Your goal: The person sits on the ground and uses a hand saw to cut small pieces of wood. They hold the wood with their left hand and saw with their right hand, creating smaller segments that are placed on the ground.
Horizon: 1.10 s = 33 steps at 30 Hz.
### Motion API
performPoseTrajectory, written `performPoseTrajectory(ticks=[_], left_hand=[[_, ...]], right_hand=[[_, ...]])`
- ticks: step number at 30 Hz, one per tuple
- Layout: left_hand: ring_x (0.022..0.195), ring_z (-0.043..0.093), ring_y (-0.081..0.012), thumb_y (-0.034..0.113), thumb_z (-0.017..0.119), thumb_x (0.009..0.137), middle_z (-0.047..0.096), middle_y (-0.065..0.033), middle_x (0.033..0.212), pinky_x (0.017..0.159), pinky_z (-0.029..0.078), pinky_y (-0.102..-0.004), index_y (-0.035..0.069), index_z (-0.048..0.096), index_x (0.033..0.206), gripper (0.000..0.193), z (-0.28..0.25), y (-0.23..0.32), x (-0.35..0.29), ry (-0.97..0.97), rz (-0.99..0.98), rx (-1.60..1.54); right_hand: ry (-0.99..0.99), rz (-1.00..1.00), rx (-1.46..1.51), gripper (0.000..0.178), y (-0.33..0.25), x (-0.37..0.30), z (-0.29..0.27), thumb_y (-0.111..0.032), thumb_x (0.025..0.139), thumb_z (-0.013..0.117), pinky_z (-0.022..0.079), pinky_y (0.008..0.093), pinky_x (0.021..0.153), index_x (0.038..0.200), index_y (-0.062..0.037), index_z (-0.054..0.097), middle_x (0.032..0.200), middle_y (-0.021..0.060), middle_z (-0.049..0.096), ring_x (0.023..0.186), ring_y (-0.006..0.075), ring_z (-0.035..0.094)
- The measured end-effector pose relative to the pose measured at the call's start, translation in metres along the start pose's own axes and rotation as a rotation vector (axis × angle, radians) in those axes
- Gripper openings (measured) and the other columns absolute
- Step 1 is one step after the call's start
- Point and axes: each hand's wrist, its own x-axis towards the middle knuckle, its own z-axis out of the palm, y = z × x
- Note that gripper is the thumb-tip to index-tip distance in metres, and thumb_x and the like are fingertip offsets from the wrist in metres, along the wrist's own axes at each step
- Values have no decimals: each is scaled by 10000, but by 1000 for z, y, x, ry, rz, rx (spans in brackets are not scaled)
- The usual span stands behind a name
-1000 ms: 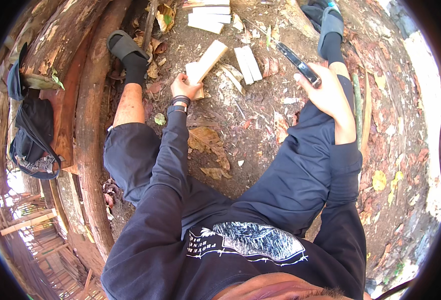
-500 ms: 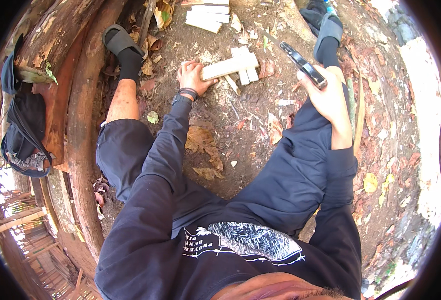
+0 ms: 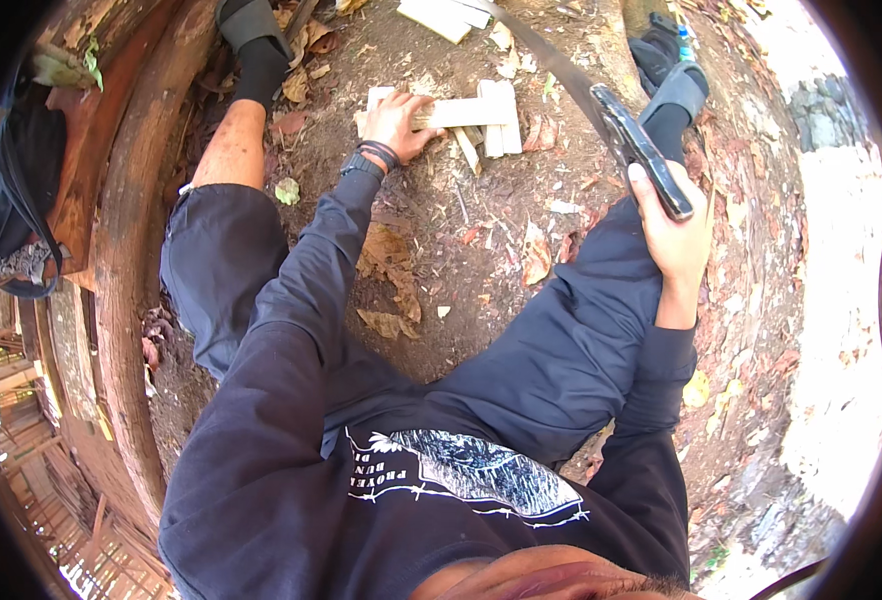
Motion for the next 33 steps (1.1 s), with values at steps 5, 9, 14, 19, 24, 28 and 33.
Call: performPoseTrajectory(ticks=[5, 9, 14, 19, 24, 28, 33], left_hand=[[1308, 603, -337, 534, 836, 884, 725, -113, 1287, 1125, 457, -522, 147, 744, 1340, 605, -8, -10, 4, -53, -24, 125], [1289, 592, -338, 530, 841, 868, 703, -134, 1306, 1139, 431, -500, 124, 739, 1326, 621, -9, -5, 14, -60, -52, 158], [1207, 609, -319, 462, 860, 859, 663, -139, 1189, 1007, 478, -504, 135, 753, 1207, 490, 17, 41, -9, 281, -64, -61], [1123, 641, -273, 331, 799, 916, 755, -29, 1126, 989, 446, -474, 164, 824, 1057, 220, 36, 91, -50, 228, 18, 20], [1097, 648, -290, 218, 773, 915, 791, -17, 1031, 995, 442, -494, 160, 840, 950, 95, 37, 67, -76, 237, -159, 3], [1085, 641, -314, 195, 755, 936, 755, -46, 998, 985, 440, -509, 154, 805, 951, 66, 27, 58, -81, 222, -239, -10], [1086, 626, -340, 174, 749, 941, 731, -83, 990, 974, 439, -501, 133, 782, 936, 53, 12, 76, -105, 168, -302, -5]], right_hand=[[3, 11, 121, 197, 0, -3, -4, -152, 995, 828, 469, 294, 690, 1033, 32, 768, 903, 38, 638, 762, 118, 602], [14, 35, 313, 161, -13, -20, -1, -108, 1032, 770, 422, 261, 578, 1004, 44, 726, 830, 20, 627, 648, 78, 553], [42, 121, 550, 214, -22, -59, 16, -83, 1065, 702, 404, 233, 520, 1211, 69, 669, 722, -8, 553, 577, 52, 483], [30, 136, 476, 155, -9, -65, 17, -100, 1054, 741, 398, 228, 521, 1107, 44, 725, 725, -27, 593, 578, 42, 506], [51, 119, 509, 155, -10, -59, 20, -98, 1050, 748, 393, 222, 525, 1118, 40, 731, 735, -27, 601, 586, 39, 508], [65, 92, 490, 149, -11, -57, 20, -99, 1053, 743, 392, 224, 530, 1106, 39, 730, 744, -27, 603, 596, 38, 511], [77, 68, 478, 130, -9, -58, 16, -96, 1051, 742, 376, 218, 524, 1071, 32, 726, 745, -35, 602, 593, 31, 506]])
